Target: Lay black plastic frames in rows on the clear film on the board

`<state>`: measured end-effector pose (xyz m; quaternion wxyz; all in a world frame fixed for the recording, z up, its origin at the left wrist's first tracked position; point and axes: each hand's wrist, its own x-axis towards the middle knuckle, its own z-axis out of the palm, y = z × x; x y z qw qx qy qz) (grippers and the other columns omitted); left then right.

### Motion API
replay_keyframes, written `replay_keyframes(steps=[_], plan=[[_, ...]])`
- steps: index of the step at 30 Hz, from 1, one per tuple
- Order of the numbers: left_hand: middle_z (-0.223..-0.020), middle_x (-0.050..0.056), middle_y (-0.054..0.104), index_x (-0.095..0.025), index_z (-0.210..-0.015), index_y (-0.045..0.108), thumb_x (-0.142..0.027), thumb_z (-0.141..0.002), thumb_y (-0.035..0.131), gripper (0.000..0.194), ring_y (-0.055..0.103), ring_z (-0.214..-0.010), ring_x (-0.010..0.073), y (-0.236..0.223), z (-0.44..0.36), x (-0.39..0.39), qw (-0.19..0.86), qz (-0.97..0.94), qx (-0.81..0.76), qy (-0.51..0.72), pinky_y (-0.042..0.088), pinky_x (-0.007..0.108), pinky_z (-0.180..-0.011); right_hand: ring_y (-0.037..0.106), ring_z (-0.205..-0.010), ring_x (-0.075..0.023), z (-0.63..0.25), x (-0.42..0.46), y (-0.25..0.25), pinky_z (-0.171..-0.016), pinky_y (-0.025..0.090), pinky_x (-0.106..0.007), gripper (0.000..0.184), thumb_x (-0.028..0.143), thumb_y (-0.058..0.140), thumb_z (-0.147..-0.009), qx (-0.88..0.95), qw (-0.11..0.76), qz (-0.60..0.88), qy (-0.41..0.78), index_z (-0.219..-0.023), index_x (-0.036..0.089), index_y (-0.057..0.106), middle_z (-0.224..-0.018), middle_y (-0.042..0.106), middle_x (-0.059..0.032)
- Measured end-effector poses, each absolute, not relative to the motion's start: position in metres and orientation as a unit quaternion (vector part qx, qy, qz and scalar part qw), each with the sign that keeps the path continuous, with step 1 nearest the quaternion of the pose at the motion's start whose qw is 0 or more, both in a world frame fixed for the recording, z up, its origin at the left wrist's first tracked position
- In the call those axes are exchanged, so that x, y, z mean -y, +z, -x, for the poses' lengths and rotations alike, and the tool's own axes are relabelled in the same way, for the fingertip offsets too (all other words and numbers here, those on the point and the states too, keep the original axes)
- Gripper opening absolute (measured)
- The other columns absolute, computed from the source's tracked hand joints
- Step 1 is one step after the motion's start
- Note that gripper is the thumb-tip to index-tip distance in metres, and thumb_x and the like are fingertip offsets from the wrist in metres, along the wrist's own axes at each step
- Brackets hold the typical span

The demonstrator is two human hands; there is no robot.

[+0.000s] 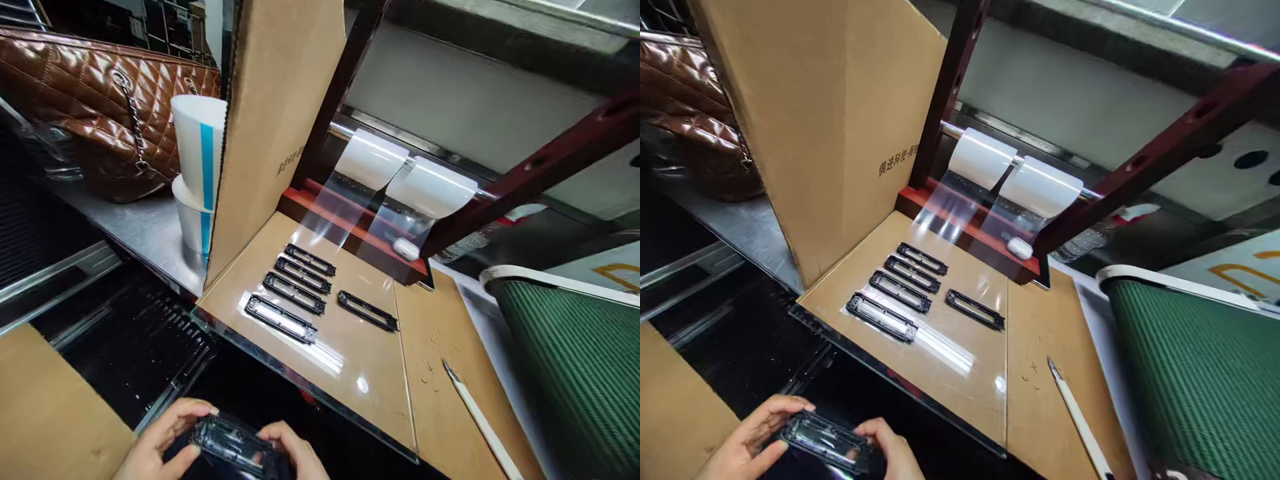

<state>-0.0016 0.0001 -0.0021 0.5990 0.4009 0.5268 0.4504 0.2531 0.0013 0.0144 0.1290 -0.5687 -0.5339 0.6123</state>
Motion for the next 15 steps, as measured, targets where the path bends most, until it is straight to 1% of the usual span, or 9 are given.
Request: replay_keyframes(steps=[2, 4, 7, 9, 10, 12, 15], plan=[[-0.101, 0.005, 0.075, -0.031, -0.096, 0.074, -0.055, -0.071, 0.074, 0.034, 0.068, -0.101, 0.0260, -0.007, 0.004, 0.000, 0.595, -0.405, -0.533, 0.446, 0.054, 0.032, -0.093, 0.062, -0.095, -0.0272, -0.251, 0.003, 0.018, -0.087, 0.047, -0.034, 0.066, 0.058, 0.086, -0.052, 0.540, 0.141, 0.590, 0.583, -0.105, 0.026, 0.065, -0.092, 0.069, -0.0025], [-0.102, 0.005, 0.075, -0.031, -0.099, 0.072, -0.053, -0.072, 0.074, 0.035, 0.068, -0.103, 0.0263, -0.012, 0.006, -0.001, 0.594, -0.401, -0.537, 0.446, 0.053, 0.033, -0.094, 0.061, -0.100, -0.0296, -0.248, 0.005, 0.021, -0.090, 0.046, -0.036, 0.065, 0.056, 0.086, -0.053, 0.544, 0.147, 0.603, 0.564, -0.107, 0.027, 0.067, -0.099, 0.070, -0.0041], [-0.102, 0.004, 0.075, -0.032, -0.106, 0.069, -0.051, -0.072, 0.075, 0.039, 0.068, -0.102, 0.0247, -0.019, 0.006, -0.002, 0.590, -0.382, -0.541, 0.462, 0.053, 0.031, -0.093, 0.060, -0.103, -0.0319, -0.242, 0.002, 0.022, -0.094, 0.045, -0.039, 0.073, 0.058, 0.086, -0.049, 0.552, 0.160, 0.597, 0.560, -0.113, 0.028, 0.066, -0.109, 0.070, -0.0059], [-0.101, 0.003, 0.075, -0.033, -0.108, 0.067, -0.051, -0.072, 0.075, 0.042, 0.068, -0.101, 0.0229, -0.022, 0.004, -0.004, 0.585, -0.372, -0.544, 0.473, 0.053, 0.028, -0.092, 0.062, -0.099, -0.0313, -0.238, 0.002, 0.021, -0.093, 0.046, -0.039, 0.079, 0.059, 0.086, -0.046, 0.555, 0.179, 0.585, 0.564, -0.115, 0.027, 0.065, -0.107, 0.070, -0.0060], [-0.101, 0.003, 0.075, -0.033, -0.109, 0.067, -0.051, -0.072, 0.075, 0.042, 0.068, -0.101, 0.0220, -0.022, 0.004, -0.004, 0.582, -0.371, -0.545, 0.476, 0.052, 0.026, -0.091, 0.063, -0.096, -0.0309, -0.236, 0.004, 0.021, -0.091, 0.047, -0.039, 0.078, 0.059, 0.086, -0.046, 0.551, 0.191, 0.588, 0.561, -0.113, 0.027, 0.065, -0.105, 0.071, -0.0059], [-0.101, 0.002, 0.075, -0.033, -0.110, 0.065, -0.050, -0.073, 0.075, 0.042, 0.067, -0.100, 0.0202, -0.022, 0.002, -0.005, 0.581, -0.372, -0.546, 0.476, 0.051, 0.023, -0.091, 0.063, -0.095, -0.0312, -0.233, 0.009, 0.020, -0.088, 0.048, -0.038, 0.068, 0.058, 0.084, -0.051, 0.533, 0.221, 0.607, 0.546, -0.110, 0.029, 0.067, -0.102, 0.072, -0.0054], [-0.100, 0.000, 0.074, -0.035, -0.112, 0.064, -0.051, -0.074, 0.073, 0.042, 0.067, -0.100, 0.0190, -0.021, 0.001, -0.005, 0.582, -0.378, -0.548, 0.467, 0.050, 0.021, -0.091, 0.062, -0.097, -0.0315, -0.229, 0.018, 0.016, -0.088, 0.046, -0.039, 0.048, 0.059, 0.076, -0.066, 0.500, 0.282, 0.628, 0.526, -0.103, 0.031, 0.070, -0.100, 0.072, -0.0049]])
